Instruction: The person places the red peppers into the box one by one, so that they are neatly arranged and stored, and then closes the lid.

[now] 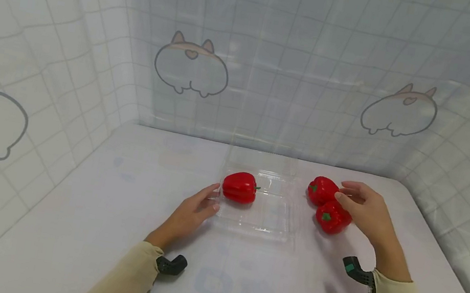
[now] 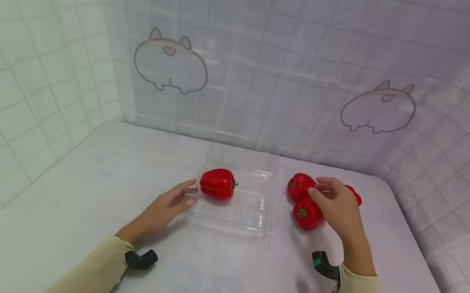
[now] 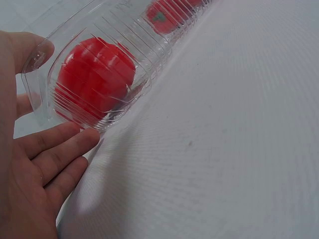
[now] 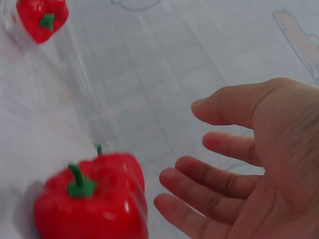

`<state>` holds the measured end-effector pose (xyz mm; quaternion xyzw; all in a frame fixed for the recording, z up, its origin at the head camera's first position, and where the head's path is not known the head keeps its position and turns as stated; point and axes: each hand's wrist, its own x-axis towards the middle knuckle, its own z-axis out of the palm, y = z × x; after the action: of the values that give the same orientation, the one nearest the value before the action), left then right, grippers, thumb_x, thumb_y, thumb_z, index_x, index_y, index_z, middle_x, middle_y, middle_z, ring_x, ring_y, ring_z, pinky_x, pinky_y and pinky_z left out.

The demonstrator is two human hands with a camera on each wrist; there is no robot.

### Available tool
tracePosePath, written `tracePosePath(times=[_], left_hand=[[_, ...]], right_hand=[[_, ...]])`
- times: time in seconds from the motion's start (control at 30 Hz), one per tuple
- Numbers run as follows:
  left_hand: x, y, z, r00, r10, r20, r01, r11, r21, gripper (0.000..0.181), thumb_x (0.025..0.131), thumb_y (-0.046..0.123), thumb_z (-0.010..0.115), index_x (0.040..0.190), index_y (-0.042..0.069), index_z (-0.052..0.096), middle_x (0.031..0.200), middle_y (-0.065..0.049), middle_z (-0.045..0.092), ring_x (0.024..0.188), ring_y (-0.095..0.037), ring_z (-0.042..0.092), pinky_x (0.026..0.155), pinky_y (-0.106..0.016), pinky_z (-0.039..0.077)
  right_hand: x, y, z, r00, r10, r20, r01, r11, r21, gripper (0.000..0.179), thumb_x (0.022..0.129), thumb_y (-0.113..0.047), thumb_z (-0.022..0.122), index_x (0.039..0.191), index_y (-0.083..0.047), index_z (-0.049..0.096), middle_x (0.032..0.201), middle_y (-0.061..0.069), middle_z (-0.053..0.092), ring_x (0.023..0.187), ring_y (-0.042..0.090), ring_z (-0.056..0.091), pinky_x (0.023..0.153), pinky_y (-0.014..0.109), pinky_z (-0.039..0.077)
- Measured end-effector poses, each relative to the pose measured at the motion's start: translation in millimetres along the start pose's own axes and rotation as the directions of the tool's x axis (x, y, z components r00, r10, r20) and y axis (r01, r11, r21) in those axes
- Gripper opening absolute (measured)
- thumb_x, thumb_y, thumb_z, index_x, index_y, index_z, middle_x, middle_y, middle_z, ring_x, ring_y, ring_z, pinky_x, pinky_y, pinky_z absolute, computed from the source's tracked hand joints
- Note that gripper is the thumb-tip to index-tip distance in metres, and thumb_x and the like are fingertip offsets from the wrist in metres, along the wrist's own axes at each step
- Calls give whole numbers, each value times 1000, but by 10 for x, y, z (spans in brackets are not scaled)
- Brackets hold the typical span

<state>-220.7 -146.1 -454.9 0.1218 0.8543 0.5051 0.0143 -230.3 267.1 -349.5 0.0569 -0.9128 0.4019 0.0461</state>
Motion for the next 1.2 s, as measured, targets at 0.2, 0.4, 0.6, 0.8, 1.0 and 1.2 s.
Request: tracePosePath(times=[0.2, 0.4, 0.6, 0.8, 1.0, 1.2], left_hand=[[3, -4, -2, 1000, 3, -2, -3, 1000, 0, 61, 100, 33, 60, 156, 34, 35, 145, 0, 53, 131, -23, 53, 102, -51, 48], [-1, 6, -6, 1000, 5, -4, -5, 1000, 5, 62, 100, 33, 61, 156, 34, 34, 145, 0, 53, 132, -24, 52, 102, -51, 48], [11, -1, -2, 1000, 6, -4, -6, 1000, 4, 62, 100, 31, 61, 156, 34, 35, 145, 0, 53, 131, -24, 52, 100, -51, 49], [11, 11, -4, 1000, -4, 1, 4, 1000, 0, 62, 100, 32, 61, 156, 34, 35, 145, 0, 53, 132, -24, 52, 100, -51, 49], [10, 5, -6, 1000, 1, 2, -1, 1000, -4, 62, 100, 32, 61, 156, 34, 34, 145, 0, 53, 132, -24, 52, 102, -52, 48], [17, -19, -1, 1000, 16, 1, -16, 1000, -2, 61, 100, 32, 61, 156, 33, 35, 145, -1, 53, 132, -24, 52, 103, -52, 47]], right_hand=[[-1, 156, -76, 999, 29, 24, -26, 995, -100, 58, 101, -40, 56, 143, 0, 48, 135, 29, 54, 120, 45, 54, 89, 57, 54], [24, 248, -76, 998, 60, 36, -52, 982, -183, 59, 98, -37, 62, 140, 2, 51, 131, 30, 56, 119, 46, 52, 89, 58, 53], [31, 292, -41, 995, 70, 65, -56, 979, -197, 63, 96, -38, 66, 141, 3, 50, 131, 30, 54, 119, 47, 51, 88, 57, 54], [44, 300, 6, 992, 76, 97, -55, 977, -206, 67, 94, -38, 69, 143, 3, 48, 134, 31, 52, 119, 48, 49, 85, 56, 56], [49, 311, 33, 988, 90, 122, -63, 976, -208, 72, 92, -37, 72, 145, 4, 45, 136, 31, 49, 122, 49, 45, 85, 58, 55], [41, 310, 39, 986, 86, 146, -53, 974, -220, 73, 92, -35, 72, 146, 5, 44, 140, 33, 46, 125, 52, 42, 86, 60, 55]])
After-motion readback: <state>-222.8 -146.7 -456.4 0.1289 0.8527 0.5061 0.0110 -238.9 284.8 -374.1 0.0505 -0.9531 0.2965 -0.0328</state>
